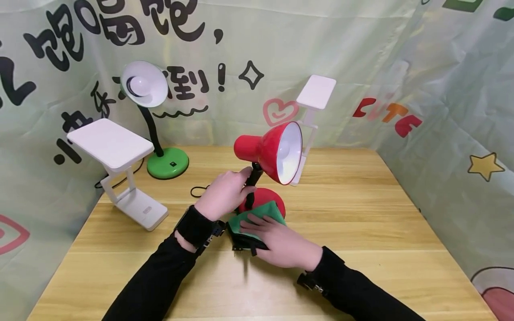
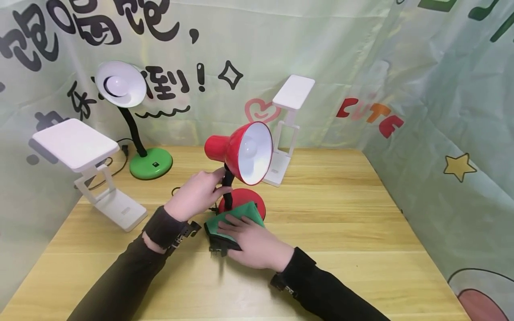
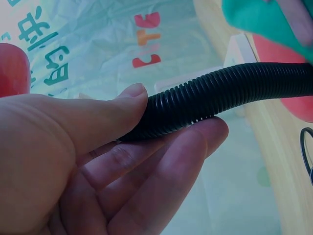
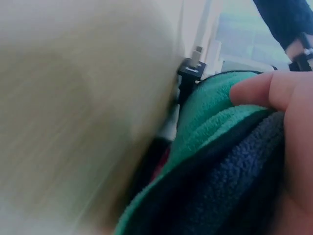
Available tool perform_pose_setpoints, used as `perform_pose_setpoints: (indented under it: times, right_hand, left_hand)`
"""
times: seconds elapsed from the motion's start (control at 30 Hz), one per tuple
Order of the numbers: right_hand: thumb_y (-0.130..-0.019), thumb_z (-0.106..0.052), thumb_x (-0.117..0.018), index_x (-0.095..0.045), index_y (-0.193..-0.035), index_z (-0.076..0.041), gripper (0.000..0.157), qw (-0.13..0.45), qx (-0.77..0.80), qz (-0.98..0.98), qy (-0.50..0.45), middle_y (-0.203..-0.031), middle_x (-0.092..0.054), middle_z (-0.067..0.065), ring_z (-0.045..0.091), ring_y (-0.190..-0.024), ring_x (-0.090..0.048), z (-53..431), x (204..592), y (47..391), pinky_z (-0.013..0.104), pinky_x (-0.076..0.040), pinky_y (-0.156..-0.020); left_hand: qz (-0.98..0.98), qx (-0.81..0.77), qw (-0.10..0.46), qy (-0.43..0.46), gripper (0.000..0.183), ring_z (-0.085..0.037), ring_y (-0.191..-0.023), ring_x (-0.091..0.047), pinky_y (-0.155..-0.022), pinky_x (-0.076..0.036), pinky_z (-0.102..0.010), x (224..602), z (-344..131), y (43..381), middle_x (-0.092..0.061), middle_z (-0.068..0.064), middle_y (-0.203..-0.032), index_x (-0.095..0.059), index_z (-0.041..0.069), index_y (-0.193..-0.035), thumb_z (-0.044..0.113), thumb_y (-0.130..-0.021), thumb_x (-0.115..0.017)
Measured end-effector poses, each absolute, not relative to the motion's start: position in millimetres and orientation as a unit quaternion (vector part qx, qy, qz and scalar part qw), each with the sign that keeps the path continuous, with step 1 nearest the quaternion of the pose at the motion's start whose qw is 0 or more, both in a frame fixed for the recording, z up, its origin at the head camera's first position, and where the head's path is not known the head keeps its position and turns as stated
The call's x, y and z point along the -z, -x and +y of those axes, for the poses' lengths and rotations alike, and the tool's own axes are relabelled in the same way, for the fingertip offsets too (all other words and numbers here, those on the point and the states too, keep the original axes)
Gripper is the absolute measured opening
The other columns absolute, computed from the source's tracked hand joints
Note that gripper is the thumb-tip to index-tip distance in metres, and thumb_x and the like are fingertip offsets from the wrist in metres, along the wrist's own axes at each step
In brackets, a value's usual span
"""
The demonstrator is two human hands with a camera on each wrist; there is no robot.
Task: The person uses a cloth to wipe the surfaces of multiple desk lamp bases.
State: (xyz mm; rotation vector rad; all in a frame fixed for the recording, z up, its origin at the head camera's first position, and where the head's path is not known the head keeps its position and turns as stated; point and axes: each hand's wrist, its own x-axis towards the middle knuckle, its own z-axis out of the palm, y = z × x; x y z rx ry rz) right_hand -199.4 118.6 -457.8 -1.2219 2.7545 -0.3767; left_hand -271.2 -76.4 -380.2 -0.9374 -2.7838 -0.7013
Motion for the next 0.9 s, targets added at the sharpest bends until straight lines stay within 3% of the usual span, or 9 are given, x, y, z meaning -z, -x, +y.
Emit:
perform_pose_setpoints:
  times: [0.13,0.23,0.33,0.47,0.6,0.73,0.8,0.9]
  right_hand:
    - [-0.097,-0.026,-0.049,-0.044,-0.148,-0.023,0.052,0.104,0.179,0.905,0.372,-0.159,-0.036,-0.004,0.025,-0.153,-0.024,139.0,451.7,195.6,0.055,-0.026,-0.119]
    - [-0.097,-0.027,-0.049,-0.040,-0.150,-0.026,0.054,0.138,0.212,0.912,0.322,-0.162,-0.030,0.000,0.025,-0.152,-0.026,155.2,446.4,193.7,0.052,-0.033,-0.116]
    - [-0.098,-0.029,-0.049,-0.036,-0.152,-0.029,0.055,0.144,0.226,0.923,0.277,-0.164,-0.026,0.003,0.024,-0.143,-0.041,170.9,444.4,195.5,0.048,-0.044,-0.107]
    - [-0.100,-0.030,-0.049,-0.031,-0.154,-0.029,0.057,0.130,0.246,0.934,0.224,-0.163,-0.026,0.005,0.025,-0.135,-0.050,188.3,445.2,203.3,0.047,-0.045,-0.104]
    - [-0.101,-0.034,-0.048,-0.024,-0.156,-0.028,0.060,0.125,0.269,0.937,0.183,-0.158,-0.036,0.005,0.024,-0.133,-0.049,194.8,448.5,214.4,0.049,-0.044,-0.106]
    - [-0.101,-0.039,-0.047,-0.019,-0.158,-0.024,0.065,0.126,0.278,0.937,0.172,-0.145,-0.048,0.003,0.021,-0.118,-0.053,185.6,450.7,231.7,0.046,-0.046,-0.102]
    - [-0.101,-0.041,-0.047,-0.017,-0.158,-0.021,0.068,0.127,0.279,0.937,0.170,-0.148,-0.045,0.004,0.021,-0.124,-0.052,177.8,451.4,242.5,0.046,-0.044,-0.106]
    - [-0.100,-0.041,-0.047,-0.013,-0.159,-0.017,0.072,0.131,0.280,0.934,0.178,-0.159,-0.031,0.006,0.025,-0.143,-0.037,166.8,454.5,260.5,0.049,-0.036,-0.115]
  left_hand:
    - [-0.920,0.232,0.060,0.309,0.020,-0.009,-0.050,-0.052,-0.052,-0.042,-0.024,379.0,-75.8,271.4,-0.054,0.001,-0.063,-0.053,0.013,-0.102,0.025,-0.095,-0.067]
    - [-0.920,0.233,0.060,0.309,0.020,-0.009,-0.051,-0.053,-0.051,-0.042,-0.024,378.6,-75.5,271.4,-0.055,0.002,-0.064,-0.053,0.013,-0.101,0.025,-0.095,-0.067]
    - [-0.921,0.231,0.057,0.308,0.020,-0.008,-0.051,-0.054,-0.050,-0.042,-0.023,378.6,-75.2,271.2,-0.056,0.002,-0.064,-0.053,0.013,-0.101,0.027,-0.095,-0.067]
    - [-0.922,0.232,0.051,0.306,0.020,-0.009,-0.051,-0.053,-0.050,-0.041,-0.022,379.1,-74.8,271.0,-0.055,0.002,-0.064,-0.053,0.013,-0.100,0.027,-0.095,-0.066]
    - [-0.920,0.238,0.048,0.307,0.020,-0.010,-0.050,-0.052,-0.050,-0.040,-0.023,379.6,-74.0,271.1,-0.054,0.001,-0.063,-0.053,0.013,-0.099,0.026,-0.095,-0.066]
    - [-0.921,0.237,0.047,0.306,0.020,-0.010,-0.049,-0.050,-0.049,-0.040,-0.023,379.9,-73.5,271.0,-0.053,0.001,-0.062,-0.053,0.013,-0.100,0.026,-0.095,-0.066]
    - [-0.921,0.235,0.050,0.306,0.020,-0.010,-0.049,-0.050,-0.049,-0.040,-0.023,379.8,-73.2,271.0,-0.053,0.001,-0.062,-0.053,0.013,-0.101,0.028,-0.095,-0.066]
    - [-0.921,0.232,0.055,0.308,0.020,-0.010,-0.049,-0.051,-0.049,-0.040,-0.023,379.9,-72.7,270.7,-0.053,0.001,-0.061,-0.054,0.013,-0.101,0.027,-0.095,-0.066]
